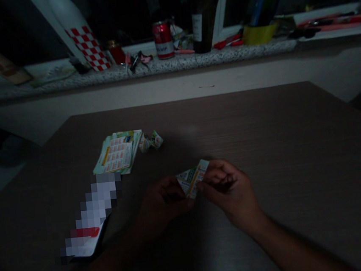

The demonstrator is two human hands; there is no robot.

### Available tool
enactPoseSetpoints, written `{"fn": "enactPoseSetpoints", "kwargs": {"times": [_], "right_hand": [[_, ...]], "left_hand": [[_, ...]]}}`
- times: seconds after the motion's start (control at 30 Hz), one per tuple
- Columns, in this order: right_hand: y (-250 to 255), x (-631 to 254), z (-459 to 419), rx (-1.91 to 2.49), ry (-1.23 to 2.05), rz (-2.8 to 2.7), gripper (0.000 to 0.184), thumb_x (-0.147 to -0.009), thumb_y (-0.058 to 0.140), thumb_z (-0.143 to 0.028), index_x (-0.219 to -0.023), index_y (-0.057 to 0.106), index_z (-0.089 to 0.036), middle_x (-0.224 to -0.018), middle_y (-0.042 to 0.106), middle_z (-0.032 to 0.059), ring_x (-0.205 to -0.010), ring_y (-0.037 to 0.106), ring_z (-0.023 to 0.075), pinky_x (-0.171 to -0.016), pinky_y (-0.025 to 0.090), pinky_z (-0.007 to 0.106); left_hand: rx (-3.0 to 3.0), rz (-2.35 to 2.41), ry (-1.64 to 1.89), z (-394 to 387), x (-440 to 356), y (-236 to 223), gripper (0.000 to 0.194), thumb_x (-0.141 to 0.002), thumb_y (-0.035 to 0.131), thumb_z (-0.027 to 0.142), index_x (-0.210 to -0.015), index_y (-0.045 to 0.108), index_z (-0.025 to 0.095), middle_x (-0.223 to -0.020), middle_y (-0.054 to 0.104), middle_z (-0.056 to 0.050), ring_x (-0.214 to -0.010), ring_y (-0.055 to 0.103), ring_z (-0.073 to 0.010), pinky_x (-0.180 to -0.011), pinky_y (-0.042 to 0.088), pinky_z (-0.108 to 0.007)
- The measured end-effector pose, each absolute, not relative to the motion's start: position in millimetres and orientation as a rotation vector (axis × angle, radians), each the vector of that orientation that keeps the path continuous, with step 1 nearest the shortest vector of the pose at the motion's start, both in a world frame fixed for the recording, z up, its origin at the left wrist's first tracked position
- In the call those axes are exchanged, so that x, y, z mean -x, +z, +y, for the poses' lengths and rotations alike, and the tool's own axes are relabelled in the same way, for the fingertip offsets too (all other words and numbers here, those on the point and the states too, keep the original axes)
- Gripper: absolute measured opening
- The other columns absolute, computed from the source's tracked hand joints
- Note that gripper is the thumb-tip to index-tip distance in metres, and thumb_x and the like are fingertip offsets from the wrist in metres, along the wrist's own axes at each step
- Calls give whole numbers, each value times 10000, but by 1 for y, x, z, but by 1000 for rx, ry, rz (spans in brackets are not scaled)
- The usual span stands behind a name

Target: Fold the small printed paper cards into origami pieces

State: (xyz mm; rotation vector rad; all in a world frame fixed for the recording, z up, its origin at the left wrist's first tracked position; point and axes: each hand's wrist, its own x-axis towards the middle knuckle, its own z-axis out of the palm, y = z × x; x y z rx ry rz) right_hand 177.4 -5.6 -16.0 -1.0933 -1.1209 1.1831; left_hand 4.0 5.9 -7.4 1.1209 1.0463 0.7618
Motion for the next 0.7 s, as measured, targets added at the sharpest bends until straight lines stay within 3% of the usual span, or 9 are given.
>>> {"fn": "enactPoseSetpoints", "kwargs": {"times": [0.13,0.23,0.43,0.7], "right_hand": [[-9,-175,-7,1180,1005,-1262,236,-687,700,-157,-838,529,-220,-638,671,-24,-568,652,130,-528,533,212],[-6,-177,-9,1254,761,-1488,216,-684,675,-141,-801,518,-233,-645,642,-34,-564,635,129,-518,516,214],[-6,-188,-13,1159,406,-1889,283,-710,654,-100,-922,550,-255,-789,669,-5,-690,656,163,-618,528,277],[-4,-192,-11,977,451,-1884,319,-712,664,-59,-943,558,-254,-791,617,16,-761,614,196,-669,514,352]], "left_hand": [[-1314,1036,729,1,-7,-13,365,-694,735,203,-1039,619,177,-927,703,-45,-839,661,-187,-705,509,-276],[-1512,1152,809,1,-3,-12,407,-705,739,253,-1082,595,202,-957,688,-49,-863,647,-200,-720,515,-300],[-1972,978,975,10,7,-1,79,-811,639,210,-882,667,191,-941,655,-49,-894,617,-171,-800,497,-303],[-2010,849,1013,16,14,-4,84,-802,660,181,-883,683,183,-906,660,-46,-859,627,-153,-764,502,-275]]}}
